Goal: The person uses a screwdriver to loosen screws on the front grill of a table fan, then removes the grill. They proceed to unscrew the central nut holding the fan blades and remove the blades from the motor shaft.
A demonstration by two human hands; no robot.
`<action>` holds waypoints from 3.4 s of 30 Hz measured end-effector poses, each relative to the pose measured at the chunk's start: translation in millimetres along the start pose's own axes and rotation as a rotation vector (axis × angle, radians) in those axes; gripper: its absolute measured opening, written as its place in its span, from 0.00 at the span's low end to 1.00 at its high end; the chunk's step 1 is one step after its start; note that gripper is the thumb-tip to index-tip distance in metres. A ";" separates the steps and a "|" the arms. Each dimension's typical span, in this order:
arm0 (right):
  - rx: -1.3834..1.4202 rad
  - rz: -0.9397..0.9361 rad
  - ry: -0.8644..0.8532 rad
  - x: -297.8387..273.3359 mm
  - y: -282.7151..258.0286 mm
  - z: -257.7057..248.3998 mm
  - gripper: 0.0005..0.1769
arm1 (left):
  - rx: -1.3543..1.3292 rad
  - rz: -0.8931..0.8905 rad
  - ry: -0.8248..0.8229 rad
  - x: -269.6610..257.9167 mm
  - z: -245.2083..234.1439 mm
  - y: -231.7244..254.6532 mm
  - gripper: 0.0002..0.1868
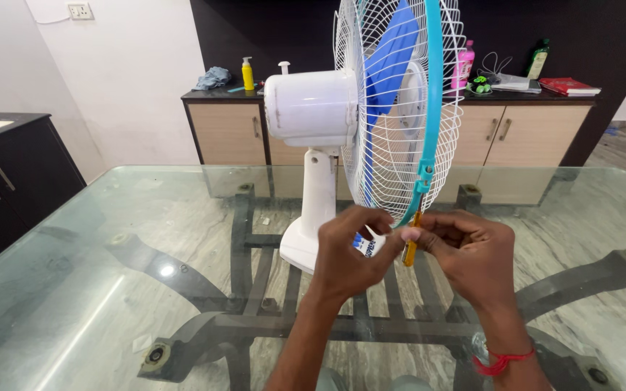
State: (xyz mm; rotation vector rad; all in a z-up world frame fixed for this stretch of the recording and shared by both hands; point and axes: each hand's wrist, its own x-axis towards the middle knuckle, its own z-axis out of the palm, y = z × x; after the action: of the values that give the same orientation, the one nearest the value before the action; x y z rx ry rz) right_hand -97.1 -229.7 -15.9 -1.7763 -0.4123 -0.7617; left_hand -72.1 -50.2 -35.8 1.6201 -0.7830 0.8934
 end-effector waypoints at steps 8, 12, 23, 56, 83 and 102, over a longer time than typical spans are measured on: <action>-0.045 0.134 0.022 5.3 -5.9 3.7 0.12 | -0.294 -0.358 -0.147 -16.0 24.9 -3.0 0.17; -0.158 -0.056 0.138 0.3 -26.7 0.0 0.11 | -0.297 -0.324 -0.056 -19.8 36.3 -9.5 0.17; -0.274 -0.382 0.152 92.6 -54.3 -27.5 0.45 | -0.167 -0.277 0.024 -20.2 34.2 -6.1 0.17; -0.044 -0.448 0.070 115.7 -9.1 12.0 0.58 | -0.305 -0.404 -0.090 -30.4 32.2 -21.4 0.16; -0.040 -0.500 0.095 110.3 -9.6 21.9 0.55 | -0.532 -0.428 -0.179 -33.0 24.3 -35.4 0.14; 0.011 -0.548 0.080 108.0 -6.4 25.5 0.54 | -0.526 -0.486 -0.119 -28.8 17.3 -25.2 0.15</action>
State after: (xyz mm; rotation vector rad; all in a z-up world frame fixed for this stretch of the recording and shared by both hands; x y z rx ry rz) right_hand -14.6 -213.7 56.8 -1.6276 -0.8650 -1.2028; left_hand -62.4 -60.6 -75.3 1.3088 -0.5981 0.2171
